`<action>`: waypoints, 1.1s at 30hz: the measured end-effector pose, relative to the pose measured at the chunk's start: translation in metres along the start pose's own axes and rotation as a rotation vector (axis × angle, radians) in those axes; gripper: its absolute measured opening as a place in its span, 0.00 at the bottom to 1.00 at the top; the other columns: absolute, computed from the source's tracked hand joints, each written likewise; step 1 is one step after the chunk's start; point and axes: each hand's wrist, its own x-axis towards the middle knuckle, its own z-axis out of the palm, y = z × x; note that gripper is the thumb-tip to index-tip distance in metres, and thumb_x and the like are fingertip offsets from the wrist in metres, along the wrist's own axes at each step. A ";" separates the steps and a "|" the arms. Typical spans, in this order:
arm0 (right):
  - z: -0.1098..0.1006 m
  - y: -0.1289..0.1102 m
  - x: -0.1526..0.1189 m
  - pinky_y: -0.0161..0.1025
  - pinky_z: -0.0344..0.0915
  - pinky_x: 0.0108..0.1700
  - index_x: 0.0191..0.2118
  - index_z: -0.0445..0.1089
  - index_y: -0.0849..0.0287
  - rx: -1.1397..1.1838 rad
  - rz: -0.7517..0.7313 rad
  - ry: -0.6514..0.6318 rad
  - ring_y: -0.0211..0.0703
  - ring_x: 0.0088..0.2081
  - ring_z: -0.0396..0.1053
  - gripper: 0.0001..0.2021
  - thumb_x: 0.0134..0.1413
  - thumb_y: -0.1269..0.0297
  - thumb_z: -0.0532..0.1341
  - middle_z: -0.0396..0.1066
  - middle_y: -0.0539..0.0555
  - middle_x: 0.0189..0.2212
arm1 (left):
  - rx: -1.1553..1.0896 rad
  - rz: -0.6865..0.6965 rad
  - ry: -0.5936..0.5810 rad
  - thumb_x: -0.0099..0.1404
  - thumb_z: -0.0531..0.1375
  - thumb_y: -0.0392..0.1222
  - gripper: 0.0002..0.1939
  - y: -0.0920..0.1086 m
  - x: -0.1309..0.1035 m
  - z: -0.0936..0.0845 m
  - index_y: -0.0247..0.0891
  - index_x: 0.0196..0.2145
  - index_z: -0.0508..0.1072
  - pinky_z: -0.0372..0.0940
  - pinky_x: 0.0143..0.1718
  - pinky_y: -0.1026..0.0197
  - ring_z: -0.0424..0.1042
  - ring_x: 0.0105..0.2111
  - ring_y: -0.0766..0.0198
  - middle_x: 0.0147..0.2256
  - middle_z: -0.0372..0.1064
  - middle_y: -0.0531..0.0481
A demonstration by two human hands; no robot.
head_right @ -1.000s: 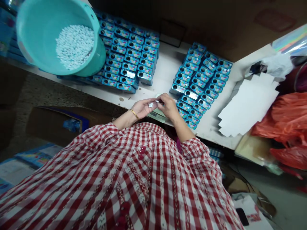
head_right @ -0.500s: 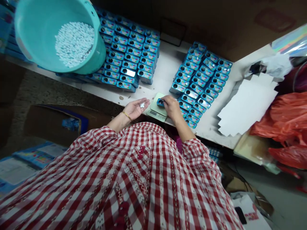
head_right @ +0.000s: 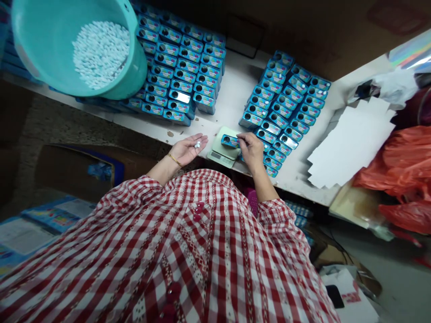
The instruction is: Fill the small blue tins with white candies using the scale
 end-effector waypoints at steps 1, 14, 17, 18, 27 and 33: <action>0.001 -0.003 0.000 0.42 0.68 0.40 0.34 0.73 0.55 -0.003 -0.015 -0.017 0.42 0.35 0.71 0.08 0.54 0.66 0.56 0.74 0.53 0.33 | 0.020 0.003 -0.008 0.53 0.51 0.20 0.26 -0.002 -0.001 0.002 0.30 0.50 0.68 0.64 0.52 0.58 0.71 0.47 0.61 0.45 0.72 0.39; -0.003 -0.018 -0.007 0.44 0.67 0.43 0.36 0.73 0.56 0.005 -0.095 -0.039 0.44 0.38 0.71 0.09 0.56 0.66 0.55 0.74 0.55 0.34 | 0.665 0.338 -0.160 0.48 0.58 0.21 0.15 -0.023 0.015 0.052 0.38 0.28 0.77 0.55 0.56 0.60 0.66 0.51 0.58 0.35 0.74 0.47; -0.008 -0.009 -0.017 0.44 0.67 0.43 0.35 0.73 0.55 0.002 -0.061 -0.018 0.44 0.38 0.71 0.09 0.56 0.65 0.55 0.74 0.54 0.34 | 0.742 0.355 -0.227 0.50 0.56 0.22 0.15 -0.025 0.019 0.060 0.40 0.27 0.76 0.54 0.57 0.60 0.64 0.53 0.58 0.37 0.73 0.46; -0.009 -0.007 -0.020 0.44 0.67 0.42 0.35 0.73 0.55 0.005 -0.058 -0.012 0.43 0.37 0.71 0.09 0.56 0.65 0.55 0.74 0.54 0.34 | 0.774 0.362 -0.249 0.50 0.55 0.23 0.15 -0.026 0.021 0.061 0.40 0.27 0.76 0.54 0.57 0.60 0.63 0.53 0.58 0.38 0.72 0.46; -0.016 0.007 -0.032 0.42 0.68 0.42 0.35 0.73 0.56 -0.004 -0.033 0.056 0.42 0.37 0.72 0.09 0.57 0.66 0.55 0.75 0.53 0.33 | 1.098 0.509 -0.275 0.52 0.55 0.22 0.16 -0.026 0.032 0.060 0.38 0.32 0.76 0.54 0.58 0.58 0.67 0.50 0.60 0.40 0.72 0.47; -0.016 0.012 -0.031 0.40 0.68 0.41 0.35 0.74 0.56 0.000 -0.013 0.069 0.41 0.36 0.72 0.08 0.56 0.66 0.56 0.75 0.52 0.32 | 1.617 0.823 -0.355 0.57 0.56 0.27 0.17 -0.020 0.044 0.052 0.36 0.43 0.75 0.63 0.51 0.58 0.71 0.45 0.61 0.44 0.73 0.46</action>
